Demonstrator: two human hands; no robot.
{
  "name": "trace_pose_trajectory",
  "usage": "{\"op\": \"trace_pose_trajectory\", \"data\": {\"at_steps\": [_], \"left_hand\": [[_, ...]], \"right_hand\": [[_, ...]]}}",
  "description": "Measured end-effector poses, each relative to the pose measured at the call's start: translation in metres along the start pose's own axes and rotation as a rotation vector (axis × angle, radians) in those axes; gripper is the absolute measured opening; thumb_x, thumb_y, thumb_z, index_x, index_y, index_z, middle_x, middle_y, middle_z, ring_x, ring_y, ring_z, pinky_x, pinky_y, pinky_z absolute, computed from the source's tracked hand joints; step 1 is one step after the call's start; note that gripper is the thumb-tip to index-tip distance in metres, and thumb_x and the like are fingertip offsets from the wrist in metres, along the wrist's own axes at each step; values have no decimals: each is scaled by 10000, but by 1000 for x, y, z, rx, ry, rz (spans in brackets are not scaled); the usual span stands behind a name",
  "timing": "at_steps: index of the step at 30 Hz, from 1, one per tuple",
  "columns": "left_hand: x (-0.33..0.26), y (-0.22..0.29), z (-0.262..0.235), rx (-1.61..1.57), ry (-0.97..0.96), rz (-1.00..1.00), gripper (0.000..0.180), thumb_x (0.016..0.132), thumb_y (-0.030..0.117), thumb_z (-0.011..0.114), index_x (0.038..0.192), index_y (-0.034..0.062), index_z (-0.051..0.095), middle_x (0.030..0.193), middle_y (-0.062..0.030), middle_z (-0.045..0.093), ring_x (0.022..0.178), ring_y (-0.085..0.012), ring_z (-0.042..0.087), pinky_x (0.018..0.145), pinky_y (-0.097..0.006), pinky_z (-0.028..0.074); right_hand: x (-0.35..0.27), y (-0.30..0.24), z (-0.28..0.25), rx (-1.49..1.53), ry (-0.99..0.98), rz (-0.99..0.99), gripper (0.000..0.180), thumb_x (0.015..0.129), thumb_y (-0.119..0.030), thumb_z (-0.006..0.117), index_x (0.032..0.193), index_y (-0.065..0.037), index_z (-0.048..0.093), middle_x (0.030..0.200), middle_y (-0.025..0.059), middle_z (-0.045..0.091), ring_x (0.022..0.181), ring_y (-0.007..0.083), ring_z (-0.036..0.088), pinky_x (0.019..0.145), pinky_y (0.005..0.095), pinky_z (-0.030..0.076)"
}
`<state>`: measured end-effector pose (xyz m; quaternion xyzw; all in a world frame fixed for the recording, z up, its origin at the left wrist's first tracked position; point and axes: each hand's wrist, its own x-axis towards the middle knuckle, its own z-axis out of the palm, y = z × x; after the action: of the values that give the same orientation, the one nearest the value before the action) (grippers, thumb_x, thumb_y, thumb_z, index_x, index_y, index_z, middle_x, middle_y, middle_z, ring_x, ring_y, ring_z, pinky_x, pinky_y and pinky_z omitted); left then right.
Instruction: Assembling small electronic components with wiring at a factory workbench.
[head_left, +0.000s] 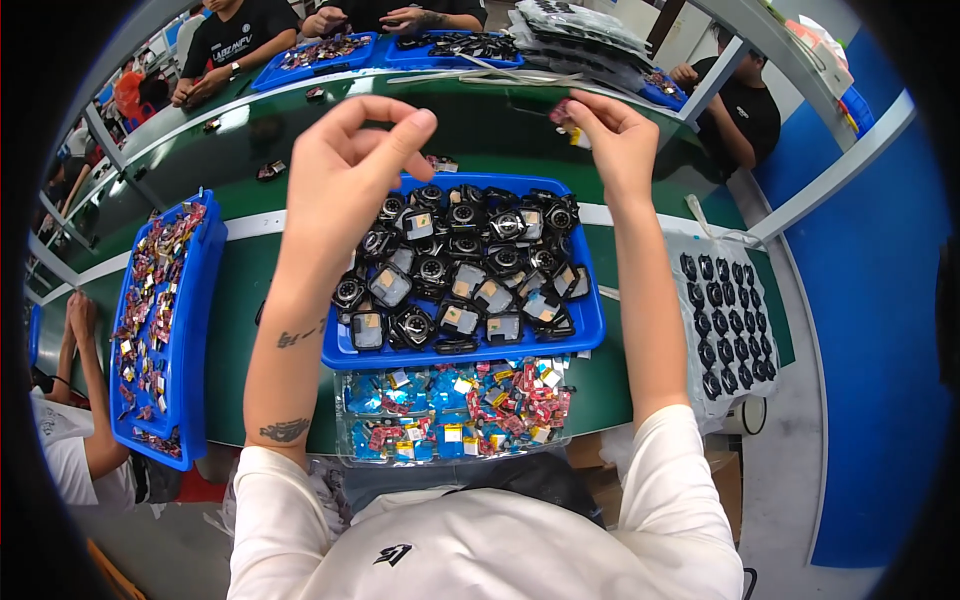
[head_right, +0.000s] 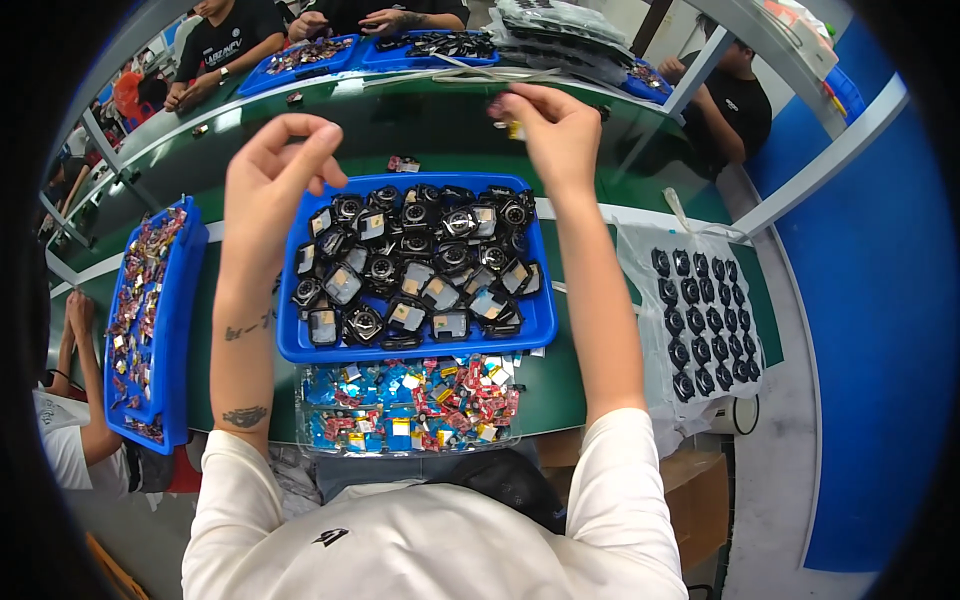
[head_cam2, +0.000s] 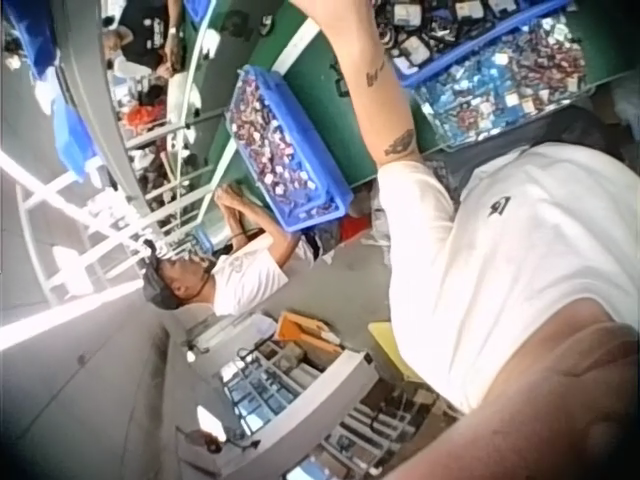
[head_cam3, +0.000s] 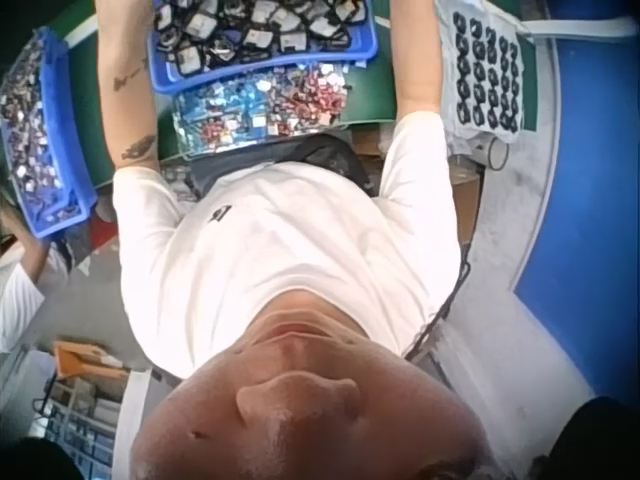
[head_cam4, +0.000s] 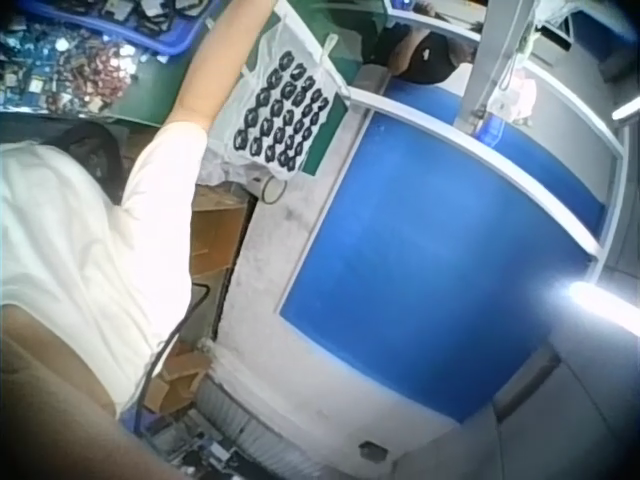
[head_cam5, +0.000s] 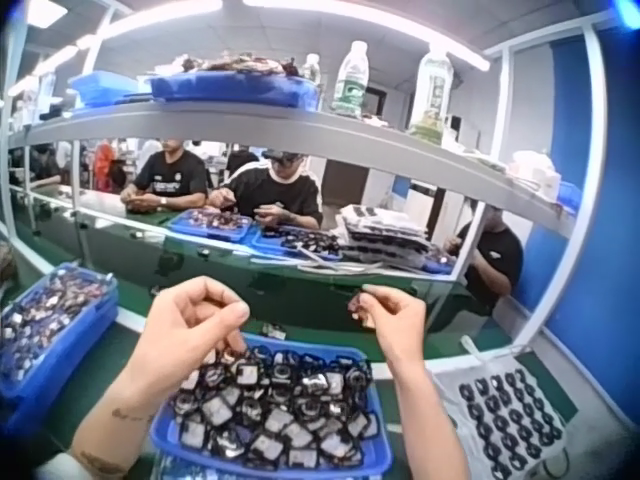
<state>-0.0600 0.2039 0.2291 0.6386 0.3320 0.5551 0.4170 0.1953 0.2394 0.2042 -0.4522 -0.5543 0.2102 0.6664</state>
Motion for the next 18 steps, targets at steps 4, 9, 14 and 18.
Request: {"op": "trace_pose_trajectory", "data": {"at_steps": [4, 9, 14, 18], "left_hand": [[-3, 9, -6, -5, 8, 74, 208, 855, 195, 669, 937, 8, 627, 661, -36, 657, 620, -36, 582, 541, -174, 364], [-5, 12, -8, 62, -23, 122, 211, 844, 186, 664, 934, -4, 644, 717, -63, 672, 692, -83, 639, 650, -192, 478], [1, 4, -8, 132, -79, 145, 185, 847, 190, 674, 955, 39, 667, 781, -19, 660, 703, -29, 558, 609, -167, 383], [-10, 26, 2, -48, -72, 52, 131, 868, 105, 634, 875, -25, 639, 750, -27, 634, 669, -69, 590, 616, -194, 474]], "right_hand": [[33, 133, -67, -437, 117, 256, 189, 742, -133, 721, 882, -6, 713, 836, 107, 708, 766, 165, 679, 724, 277, 518], [20, 167, -97, -870, 176, 433, 211, 733, -262, 713, 839, -81, 736, 838, 96, 708, 817, 225, 676, 766, 334, 507], [10, 135, -90, -1121, 91, -156, 300, 755, -301, 695, 894, -35, 695, 828, 131, 682, 788, 289, 649, 738, 363, 506], [-69, -4, -44, -518, -474, -13, 94, 793, -110, 677, 826, -22, 686, 739, 36, 663, 664, 74, 591, 603, 224, 460]]}}
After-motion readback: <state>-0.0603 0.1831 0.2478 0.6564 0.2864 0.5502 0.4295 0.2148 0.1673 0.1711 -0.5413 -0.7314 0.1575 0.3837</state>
